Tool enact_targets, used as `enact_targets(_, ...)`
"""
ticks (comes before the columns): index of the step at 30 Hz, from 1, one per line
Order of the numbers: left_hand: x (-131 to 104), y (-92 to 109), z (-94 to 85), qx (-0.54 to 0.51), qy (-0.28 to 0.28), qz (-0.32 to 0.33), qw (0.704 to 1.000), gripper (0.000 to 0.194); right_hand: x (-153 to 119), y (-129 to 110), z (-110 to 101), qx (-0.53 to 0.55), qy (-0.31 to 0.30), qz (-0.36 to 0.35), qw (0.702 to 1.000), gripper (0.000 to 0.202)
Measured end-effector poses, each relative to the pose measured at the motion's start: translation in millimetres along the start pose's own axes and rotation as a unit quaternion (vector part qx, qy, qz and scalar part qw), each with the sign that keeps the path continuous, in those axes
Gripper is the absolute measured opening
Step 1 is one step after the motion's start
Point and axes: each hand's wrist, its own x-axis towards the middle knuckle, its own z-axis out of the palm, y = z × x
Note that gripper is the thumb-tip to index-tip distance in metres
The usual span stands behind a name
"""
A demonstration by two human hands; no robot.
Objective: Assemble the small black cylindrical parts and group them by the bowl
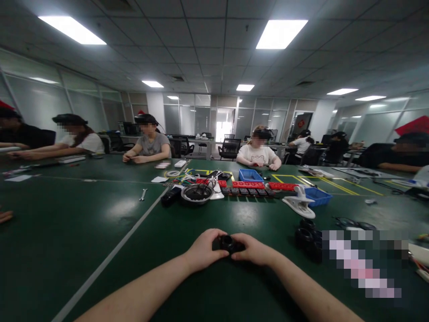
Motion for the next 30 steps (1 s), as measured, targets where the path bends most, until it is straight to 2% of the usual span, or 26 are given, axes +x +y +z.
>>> enact_targets(2,-1.7,0.7,4.7,0.012,0.027,-0.023,0.999,0.036,3.6,2.1,7.4,-0.019,0.047,0.013,0.999,0.024)
enact_targets(4,-3.2,1.7,8.8,0.024,0.062,-0.042,0.997,0.036,6.5,1.7,16.5,-0.091,0.112,0.042,0.989,0.026)
enact_targets(7,-4.2,2.4,10.3,0.038,0.078,-0.039,0.995,0.032,7.0,-2.1,24.6,-0.238,0.181,0.073,0.951,0.033)
enact_targets(9,-3.9,1.7,9.0,0.035,0.07,-0.03,0.997,0.039,4.9,-4.3,23.6,-0.286,0.181,0.063,0.939,0.038)
enact_targets(13,-2.3,-1.7,7.8,0.019,0.102,-0.047,0.994,0.082,-0.6,-2.5,12.6,-0.239,0.131,0.025,0.962,0.062)
enact_targets(14,-1.8,-2.4,7.9,0.021,0.107,-0.046,0.993,0.086,-1.3,-1.4,9.9,-0.22,0.118,0.018,0.968,0.066)
enact_targets(16,-1.1,-2.9,7.8,0.034,0.096,-0.029,0.994,0.073,-1.3,0.6,5.8,-0.187,0.092,0.001,0.978,0.061)
enact_targets(19,-0.6,-1.2,6.4,0.05,0.075,-0.002,0.996,0.041,1.3,2.1,3.0,-0.152,0.056,-0.019,0.987,0.036)
enact_targets(22,-0.4,1.6,6.0,0.044,0.068,-0.009,0.997,0.036,4.1,3.2,4.4,-0.137,0.052,-0.008,0.989,0.023)
enact_targets(26,-0.2,5.3,12.1,0.053,0.087,-0.044,0.994,0.034,5.7,1.9,15.9,-0.152,0.108,0.035,0.982,0.029)
enact_targets(30,0.2,7.7,16.1,0.077,0.113,-0.071,0.988,0.03,5.4,-5.4,28.6,-0.262,0.2,0.083,0.941,0.036)
